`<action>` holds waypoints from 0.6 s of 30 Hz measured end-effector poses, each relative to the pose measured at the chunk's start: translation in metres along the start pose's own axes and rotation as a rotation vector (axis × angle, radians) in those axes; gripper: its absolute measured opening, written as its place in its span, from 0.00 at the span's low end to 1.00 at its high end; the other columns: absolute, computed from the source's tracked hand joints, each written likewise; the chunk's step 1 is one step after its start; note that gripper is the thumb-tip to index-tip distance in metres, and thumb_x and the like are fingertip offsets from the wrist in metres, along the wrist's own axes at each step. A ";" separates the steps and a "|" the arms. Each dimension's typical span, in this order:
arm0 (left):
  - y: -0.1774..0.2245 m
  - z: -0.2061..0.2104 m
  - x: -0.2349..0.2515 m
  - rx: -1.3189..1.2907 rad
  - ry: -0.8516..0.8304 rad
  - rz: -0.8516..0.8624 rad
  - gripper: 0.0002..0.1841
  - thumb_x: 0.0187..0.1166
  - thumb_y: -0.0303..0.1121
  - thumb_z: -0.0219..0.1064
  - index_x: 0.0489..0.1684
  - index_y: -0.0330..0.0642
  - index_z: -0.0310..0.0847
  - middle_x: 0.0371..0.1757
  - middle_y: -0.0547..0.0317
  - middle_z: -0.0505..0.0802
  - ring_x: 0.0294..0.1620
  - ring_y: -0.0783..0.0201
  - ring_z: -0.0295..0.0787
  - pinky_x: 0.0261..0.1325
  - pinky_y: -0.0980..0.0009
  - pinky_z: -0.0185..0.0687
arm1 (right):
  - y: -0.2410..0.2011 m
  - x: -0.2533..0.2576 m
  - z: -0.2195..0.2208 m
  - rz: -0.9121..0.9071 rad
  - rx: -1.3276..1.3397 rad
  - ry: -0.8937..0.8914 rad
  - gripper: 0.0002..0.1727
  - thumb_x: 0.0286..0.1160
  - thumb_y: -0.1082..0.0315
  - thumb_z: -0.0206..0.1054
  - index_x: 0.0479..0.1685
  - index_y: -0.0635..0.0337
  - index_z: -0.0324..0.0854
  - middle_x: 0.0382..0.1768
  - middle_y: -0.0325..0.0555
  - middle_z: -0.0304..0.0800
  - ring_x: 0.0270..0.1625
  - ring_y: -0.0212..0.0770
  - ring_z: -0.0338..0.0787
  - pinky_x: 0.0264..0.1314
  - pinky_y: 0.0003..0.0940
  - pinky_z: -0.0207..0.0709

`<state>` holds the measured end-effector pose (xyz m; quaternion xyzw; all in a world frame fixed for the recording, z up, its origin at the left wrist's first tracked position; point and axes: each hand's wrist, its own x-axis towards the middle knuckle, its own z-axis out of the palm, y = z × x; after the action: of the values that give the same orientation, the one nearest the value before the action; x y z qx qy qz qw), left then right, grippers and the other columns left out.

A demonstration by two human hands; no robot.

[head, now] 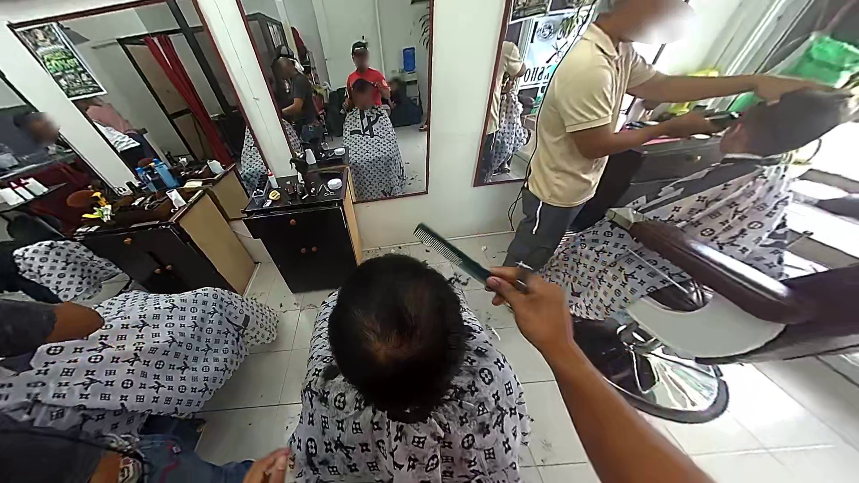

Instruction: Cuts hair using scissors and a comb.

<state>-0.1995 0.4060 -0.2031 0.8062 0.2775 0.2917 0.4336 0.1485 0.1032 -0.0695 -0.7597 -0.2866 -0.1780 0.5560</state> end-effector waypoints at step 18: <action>0.115 0.036 0.057 -0.110 0.281 0.582 0.14 0.89 0.44 0.60 0.49 0.49 0.91 0.59 0.67 0.92 0.66 0.76 0.85 0.70 0.75 0.81 | -0.005 -0.040 -0.018 -0.343 0.009 0.186 0.15 0.84 0.63 0.67 0.51 0.68 0.90 0.37 0.44 0.95 0.35 0.22 0.91 0.41 0.17 0.87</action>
<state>-0.1130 0.3721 -0.1078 0.7788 0.0764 0.5263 0.3326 0.1153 0.0780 -0.0832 -0.6775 -0.3599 -0.3382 0.5450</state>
